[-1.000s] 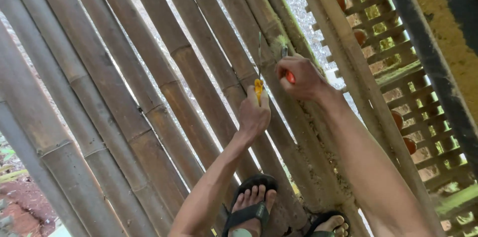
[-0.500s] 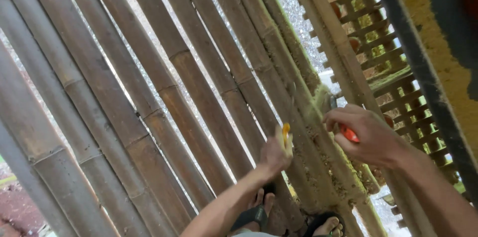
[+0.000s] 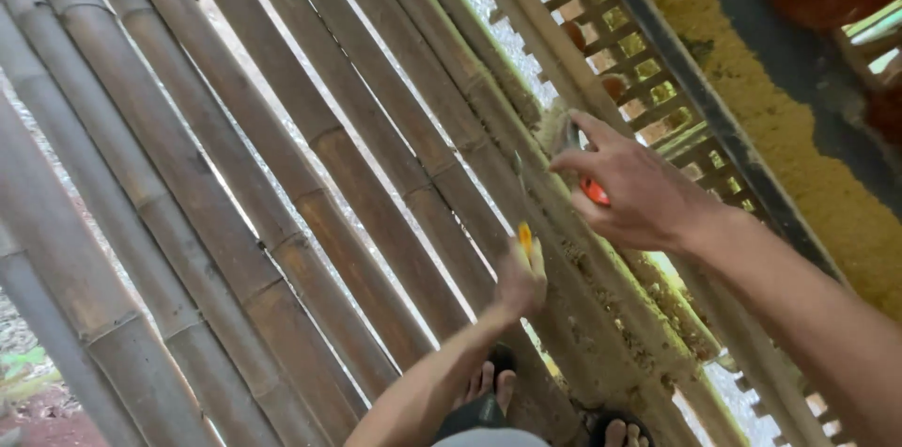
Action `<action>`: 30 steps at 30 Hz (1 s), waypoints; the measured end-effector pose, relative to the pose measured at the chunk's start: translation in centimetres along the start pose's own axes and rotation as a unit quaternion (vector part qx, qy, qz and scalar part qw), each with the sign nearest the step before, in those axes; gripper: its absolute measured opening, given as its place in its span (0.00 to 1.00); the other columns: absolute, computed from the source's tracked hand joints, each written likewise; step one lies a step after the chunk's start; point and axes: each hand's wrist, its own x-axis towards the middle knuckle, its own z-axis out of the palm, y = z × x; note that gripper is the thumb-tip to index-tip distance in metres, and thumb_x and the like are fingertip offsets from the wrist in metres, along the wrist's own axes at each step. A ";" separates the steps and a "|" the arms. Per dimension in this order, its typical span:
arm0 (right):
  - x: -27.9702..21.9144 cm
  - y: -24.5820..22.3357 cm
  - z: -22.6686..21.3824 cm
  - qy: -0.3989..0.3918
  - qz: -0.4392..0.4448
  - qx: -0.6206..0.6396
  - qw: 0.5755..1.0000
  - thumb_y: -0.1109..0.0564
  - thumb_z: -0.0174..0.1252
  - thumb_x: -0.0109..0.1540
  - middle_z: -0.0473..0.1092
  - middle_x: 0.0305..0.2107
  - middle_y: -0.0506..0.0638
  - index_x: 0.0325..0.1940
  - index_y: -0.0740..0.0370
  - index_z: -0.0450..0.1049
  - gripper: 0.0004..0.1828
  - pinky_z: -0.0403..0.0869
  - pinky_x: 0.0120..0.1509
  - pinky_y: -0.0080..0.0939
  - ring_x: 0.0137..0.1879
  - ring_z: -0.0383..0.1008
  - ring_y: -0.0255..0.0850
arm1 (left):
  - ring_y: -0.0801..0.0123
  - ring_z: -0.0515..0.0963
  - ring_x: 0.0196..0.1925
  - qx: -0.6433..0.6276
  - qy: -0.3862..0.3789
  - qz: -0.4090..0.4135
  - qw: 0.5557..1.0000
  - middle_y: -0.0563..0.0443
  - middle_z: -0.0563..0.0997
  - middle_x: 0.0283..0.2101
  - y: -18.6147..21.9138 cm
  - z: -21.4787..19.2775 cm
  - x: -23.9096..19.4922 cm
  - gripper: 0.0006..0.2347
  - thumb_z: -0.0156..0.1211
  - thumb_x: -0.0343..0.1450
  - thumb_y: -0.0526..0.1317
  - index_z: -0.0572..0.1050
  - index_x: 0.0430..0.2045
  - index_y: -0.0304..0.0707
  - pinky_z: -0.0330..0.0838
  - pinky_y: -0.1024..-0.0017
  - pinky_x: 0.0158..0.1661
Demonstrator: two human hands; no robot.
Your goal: Cleaning debris from between bamboo floor slats in a chicken coop using a scraper and a brush
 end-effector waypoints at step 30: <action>21.6 9.9 13.0 0.050 -0.090 0.073 0.992 0.54 0.52 0.55 0.80 0.37 0.48 0.35 0.41 0.83 0.14 0.74 0.61 0.59 0.50 0.78 0.59 | 0.39 0.84 0.40 0.043 0.161 -0.057 0.984 0.25 0.80 0.33 -0.3 -6.4 -8.2 0.14 0.49 0.76 0.50 0.68 0.44 0.39 0.76 0.54 0.40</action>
